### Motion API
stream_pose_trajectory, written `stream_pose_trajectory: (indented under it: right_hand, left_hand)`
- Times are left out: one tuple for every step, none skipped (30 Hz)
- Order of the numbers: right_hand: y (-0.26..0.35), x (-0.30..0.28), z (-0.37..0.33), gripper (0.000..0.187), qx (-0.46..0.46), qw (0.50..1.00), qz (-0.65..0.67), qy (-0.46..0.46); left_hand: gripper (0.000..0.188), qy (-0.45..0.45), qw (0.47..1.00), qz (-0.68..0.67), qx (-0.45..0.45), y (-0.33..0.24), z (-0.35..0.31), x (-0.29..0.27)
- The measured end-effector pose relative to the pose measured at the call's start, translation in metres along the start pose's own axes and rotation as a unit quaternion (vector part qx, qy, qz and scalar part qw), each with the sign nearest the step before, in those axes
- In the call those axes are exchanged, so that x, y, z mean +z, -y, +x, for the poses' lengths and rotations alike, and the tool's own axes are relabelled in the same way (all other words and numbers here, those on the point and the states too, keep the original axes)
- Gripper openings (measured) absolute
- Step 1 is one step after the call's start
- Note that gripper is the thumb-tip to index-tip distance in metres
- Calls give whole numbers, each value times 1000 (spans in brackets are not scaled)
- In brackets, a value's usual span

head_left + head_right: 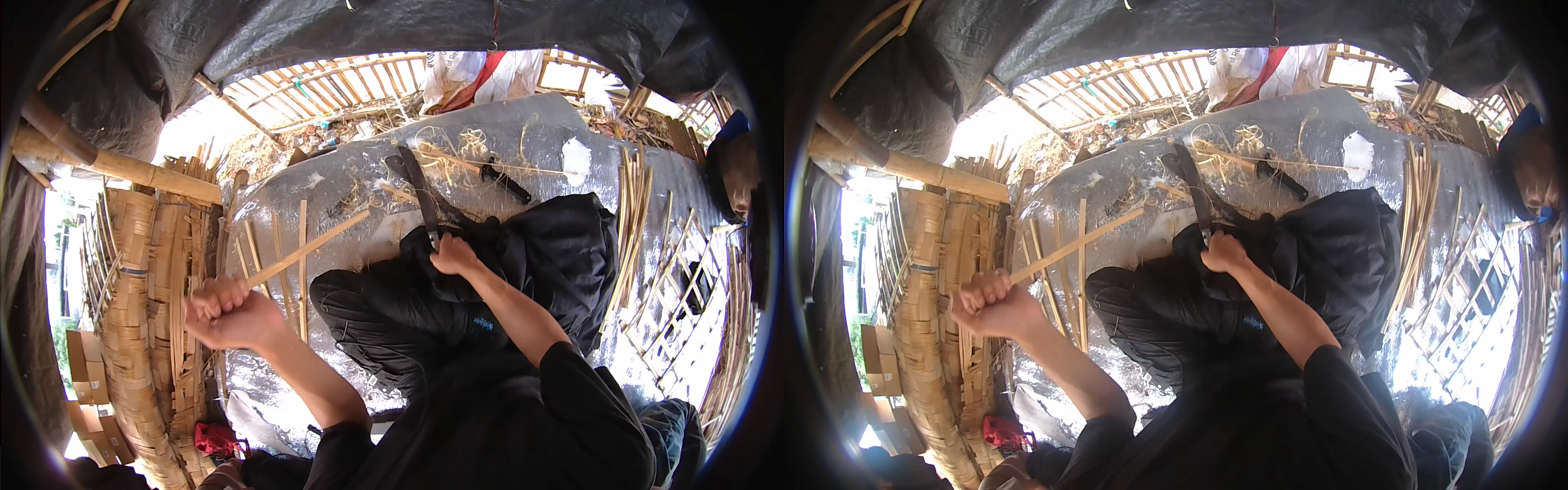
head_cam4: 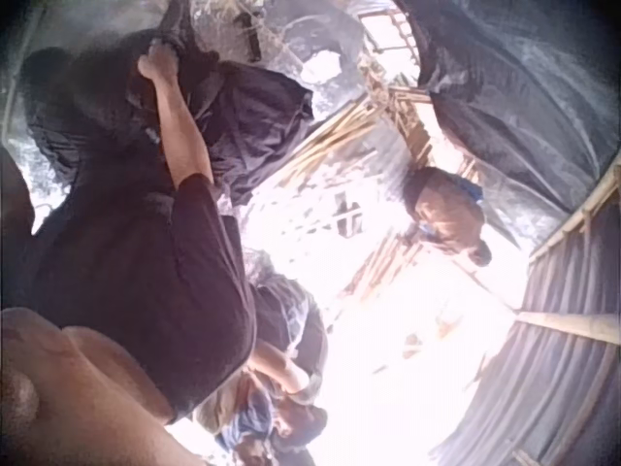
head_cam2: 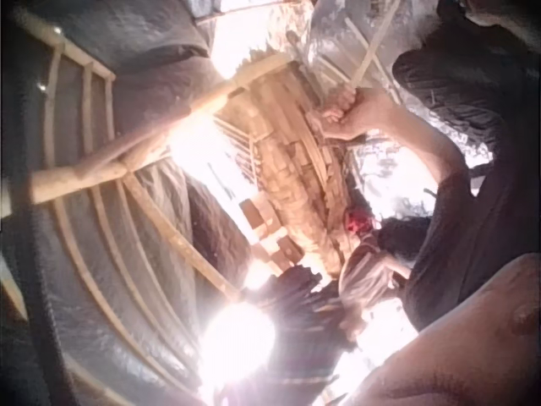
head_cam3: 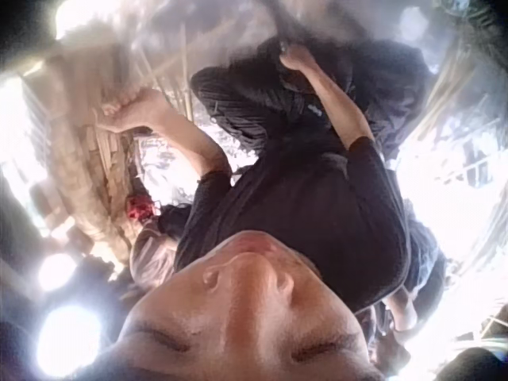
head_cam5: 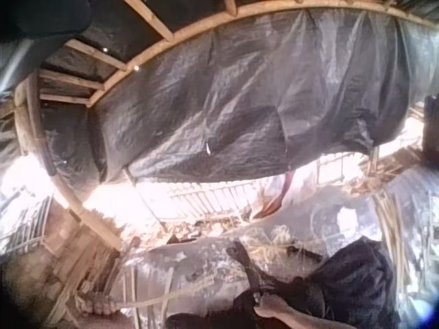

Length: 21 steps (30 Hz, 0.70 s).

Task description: The person uses a large blade to shave and thin down a wood strip, repeatedly drawing the blade along the surface to remove layers.

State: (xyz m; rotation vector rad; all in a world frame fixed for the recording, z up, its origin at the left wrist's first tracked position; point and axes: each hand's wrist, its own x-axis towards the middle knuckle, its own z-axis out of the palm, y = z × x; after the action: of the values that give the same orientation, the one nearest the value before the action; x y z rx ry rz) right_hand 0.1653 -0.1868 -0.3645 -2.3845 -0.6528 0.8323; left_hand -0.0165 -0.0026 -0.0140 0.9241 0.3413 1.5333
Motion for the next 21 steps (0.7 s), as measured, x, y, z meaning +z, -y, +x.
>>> stream_pose_trajectory:
  right_hand:
    - [-3,-2,13,66,26,999,20,-16]
    - [6,-22,24,65,42,976,140,158]
    - [28,-38,20,69,78,962,160,207]
    - [47,-48,15,74,120,944,177,252]
    - [50,-32,11,78,75,984,84,139]
    - [50,-16,3,82,28,999,-13,24]
    - [53,-8,2,87,7,997,-41,59]
    - [51,0,4,84,11,998,-39,45]
    - [46,11,8,81,15,999,-36,30]
    - [33,21,17,78,22,999,-34,12]
    - [9,24,30,70,32,999,24,-10]
    - [-5,21,39,49,58,993,104,-28]
    - [7,5,34,41,88,970,217,68]
    - [24,-22,22,34,122,925,321,162]
    - [27,-35,18,35,157,910,355,145]
    - [29,-44,15,37,152,924,335,100]
    - [32,-49,11,39,148,936,314,57]
    - [35,-53,8,41,145,945,291,13]
    - [63,-66,-13,45,127,956,263,-39]
    - [71,-78,-26,55,88,965,244,-42]
    - [82,-90,-38,63,49,974,214,-61]
  left_hand:
    - [45,-22,999,23,-16,10,-2,9]
    - [45,-48,997,47,-25,12,0,12]
    - [41,-57,996,60,-41,14,2,7]
    - [39,-66,995,65,-39,23,3,4]
    - [37,-68,995,67,-39,33,3,6]
    - [36,-72,994,70,-37,40,3,9]
    - [32,-58,996,63,-22,39,-1,15]
    - [32,-29,999,31,-29,40,-1,15]
    - [32,-1,999,-2,-37,42,0,13]
    - [32,29,998,-38,-47,49,0,14]
    - [31,62,995,-44,-72,56,2,16]
    - [30,93,990,-48,-94,61,6,15]
    - [29,118,986,-40,-107,56,15,5]
    - [30,69,994,-29,-86,50,23,-2]
    - [31,24,996,-27,-75,49,27,4]
    - [31,-19,997,-28,-65,51,29,13]
    - [32,-33,997,-39,-55,54,27,22]
    - [32,-47,997,-50,-46,59,24,34]
    - [33,-64,996,-56,-30,63,23,37]
    - [33,-52,998,-29,-24,75,19,42]
    - [34,-41,999,2,-14,88,16,43]
